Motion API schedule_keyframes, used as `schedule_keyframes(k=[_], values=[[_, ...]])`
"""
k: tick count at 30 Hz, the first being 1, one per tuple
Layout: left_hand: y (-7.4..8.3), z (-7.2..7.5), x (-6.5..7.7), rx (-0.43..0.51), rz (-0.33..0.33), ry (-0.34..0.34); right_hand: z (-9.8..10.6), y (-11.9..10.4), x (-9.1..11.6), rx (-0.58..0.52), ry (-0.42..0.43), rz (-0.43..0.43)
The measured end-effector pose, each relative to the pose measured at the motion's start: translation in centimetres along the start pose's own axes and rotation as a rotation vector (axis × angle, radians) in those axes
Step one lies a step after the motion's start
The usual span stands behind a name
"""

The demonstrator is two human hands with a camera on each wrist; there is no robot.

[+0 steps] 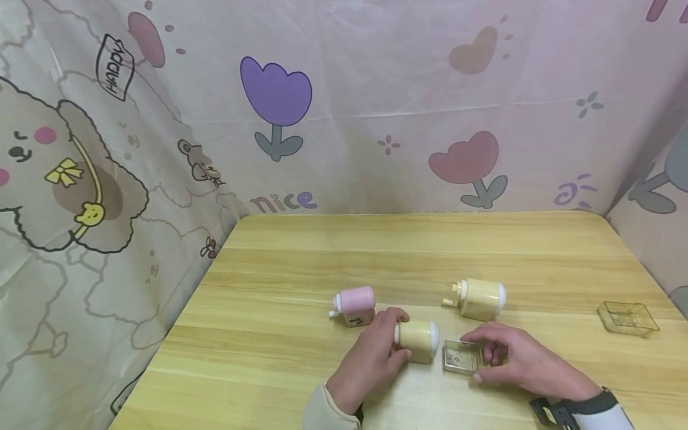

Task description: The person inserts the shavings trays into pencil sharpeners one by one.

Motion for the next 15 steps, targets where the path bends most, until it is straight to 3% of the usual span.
schedule_keyframes(k=[6, 12, 15], values=[[-0.01, 0.03, -0.15, 0.064, 0.027, -0.04, 0.13, -0.2, -0.05, 0.015, -0.003, -0.003], [-0.14, -0.3, -0.09, 0.01, -0.06, -0.017, 0.19, -0.4, -0.06, 0.027, 0.0, -0.016], [-0.22, -0.42, -0.03, 0.002, -0.067, -0.013, 0.26, -0.42, 0.04, 0.028, -0.005, -0.012]])
Point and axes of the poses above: each hand's wrist, its own x-axis away from the middle knuckle, its own z-axis out of the back of the hand, y = z × x, the point moved 1 cm from there along -x, towards the middle knuckle, and after that the axes turned 8 degrees about y, right-handed, at the moved point
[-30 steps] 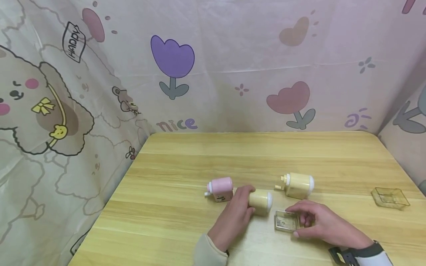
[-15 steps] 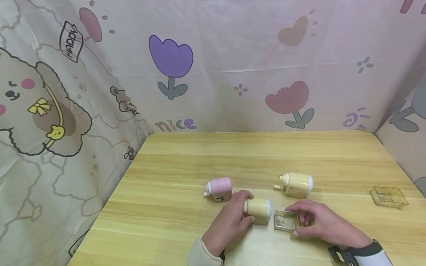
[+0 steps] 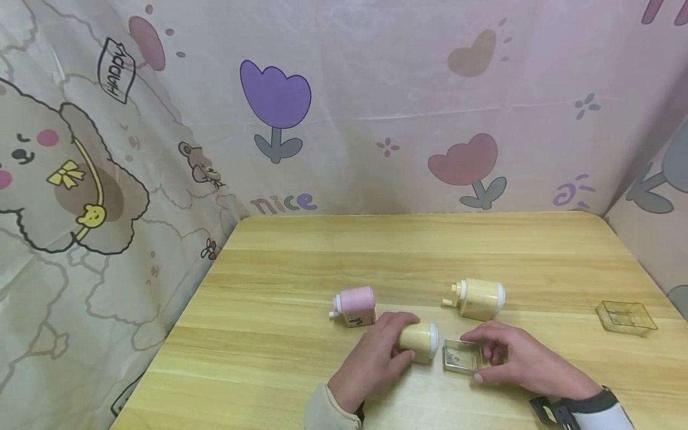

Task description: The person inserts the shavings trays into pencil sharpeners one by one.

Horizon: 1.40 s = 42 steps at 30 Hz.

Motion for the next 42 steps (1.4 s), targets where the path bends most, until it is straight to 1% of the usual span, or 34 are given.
schedule_keyframes(k=[4, 8, 13, 28, 34, 42], values=[[-0.1, 0.0, 0.0, 0.029, 0.027, -0.014, 0.0, -0.1, 0.1, -0.009, -0.007, -0.032], [-0.1, 0.0, 0.0, 0.047, 0.037, -0.026, -0.1, -0.1, 0.2, -0.037, -0.023, -0.053], [-0.1, 0.0, 0.0, 0.048, 0.034, -0.023, -0.4, -0.1, 0.1, -0.058, -0.019, -0.028], [0.0, 0.1, 0.0, 0.042, 0.044, -0.035, -1.1, -0.3, -0.5, -0.008, 0.034, 0.062], [-0.1, 0.0, 0.0, 0.047, 0.031, -0.027, -1.4, -0.3, -0.7, 0.018, 0.048, 0.07], [-0.1, 0.1, 0.1, 0.034, 0.006, -0.013, -1.8, -0.5, -1.0, 0.009, 0.038, 0.095]])
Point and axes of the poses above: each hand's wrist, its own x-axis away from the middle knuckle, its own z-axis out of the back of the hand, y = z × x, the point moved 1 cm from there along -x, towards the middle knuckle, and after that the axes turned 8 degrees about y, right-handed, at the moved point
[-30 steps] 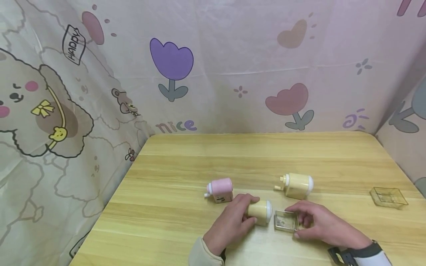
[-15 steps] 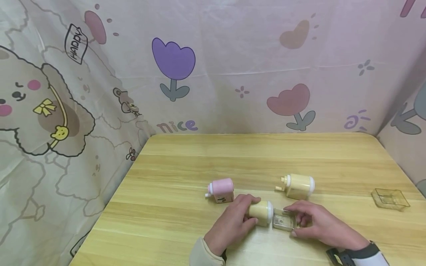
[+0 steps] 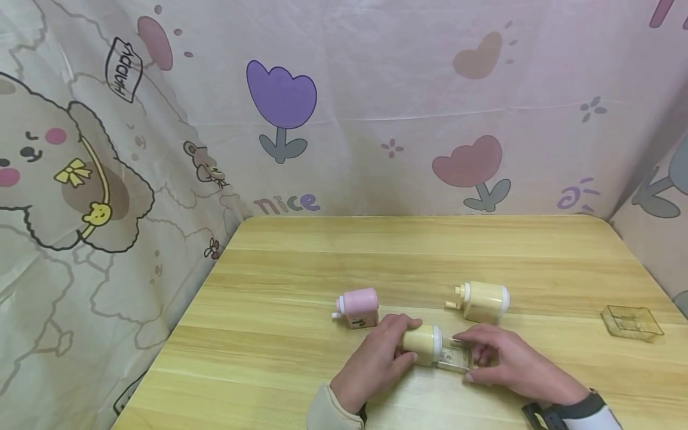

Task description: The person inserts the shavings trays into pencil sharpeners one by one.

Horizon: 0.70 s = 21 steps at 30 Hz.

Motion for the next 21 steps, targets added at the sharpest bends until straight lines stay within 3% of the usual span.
schedule_keyframes(k=[13, 21], values=[[0.0, -0.09, -0.02, 0.01, 0.011, 0.001, -0.61, -0.1, -0.39, 0.016, 0.012, 0.048], [0.06, -0.08, 0.0, 0.018, 0.022, -0.001, -0.65, -0.25, -0.44, 0.014, 0.001, 0.012]])
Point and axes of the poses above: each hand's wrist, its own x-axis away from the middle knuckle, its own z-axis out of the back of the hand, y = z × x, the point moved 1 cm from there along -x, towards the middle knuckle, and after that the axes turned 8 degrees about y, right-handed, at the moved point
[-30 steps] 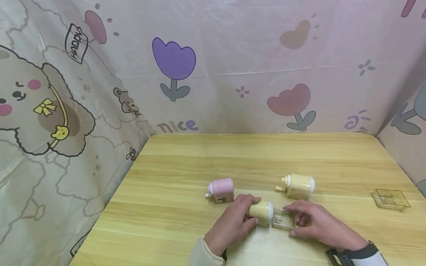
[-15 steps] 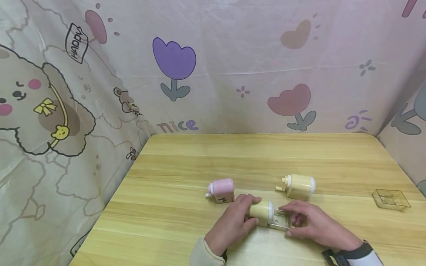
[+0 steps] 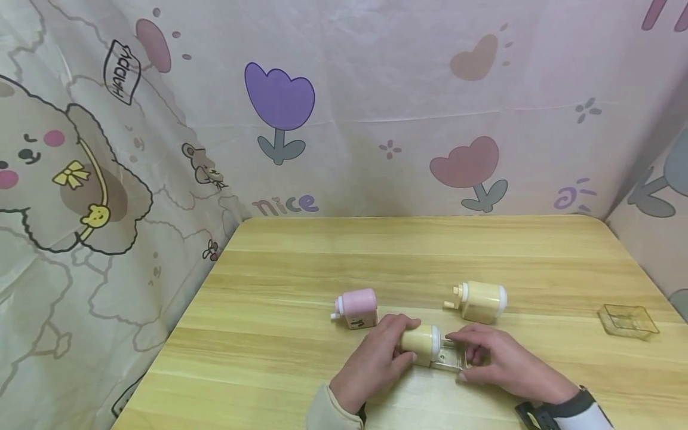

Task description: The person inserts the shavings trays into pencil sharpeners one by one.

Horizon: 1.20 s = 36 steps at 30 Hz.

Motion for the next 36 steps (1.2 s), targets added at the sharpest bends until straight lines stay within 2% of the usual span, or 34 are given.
schedule_keyframes(k=[11, 24, 36], values=[[0.05, 0.09, -0.04, -0.002, 0.008, -0.007, -0.01, -0.12, -0.17, 0.052, 0.003, 0.038], [0.03, 0.04, -0.09, -0.027, -0.003, -0.008, -0.36, -0.27, -0.44, 0.056, 0.016, 0.053], [0.13, 0.05, -0.03, -0.028, -0.002, -0.01, -0.56, -0.66, -0.64, 0.09, -0.011, 0.021]])
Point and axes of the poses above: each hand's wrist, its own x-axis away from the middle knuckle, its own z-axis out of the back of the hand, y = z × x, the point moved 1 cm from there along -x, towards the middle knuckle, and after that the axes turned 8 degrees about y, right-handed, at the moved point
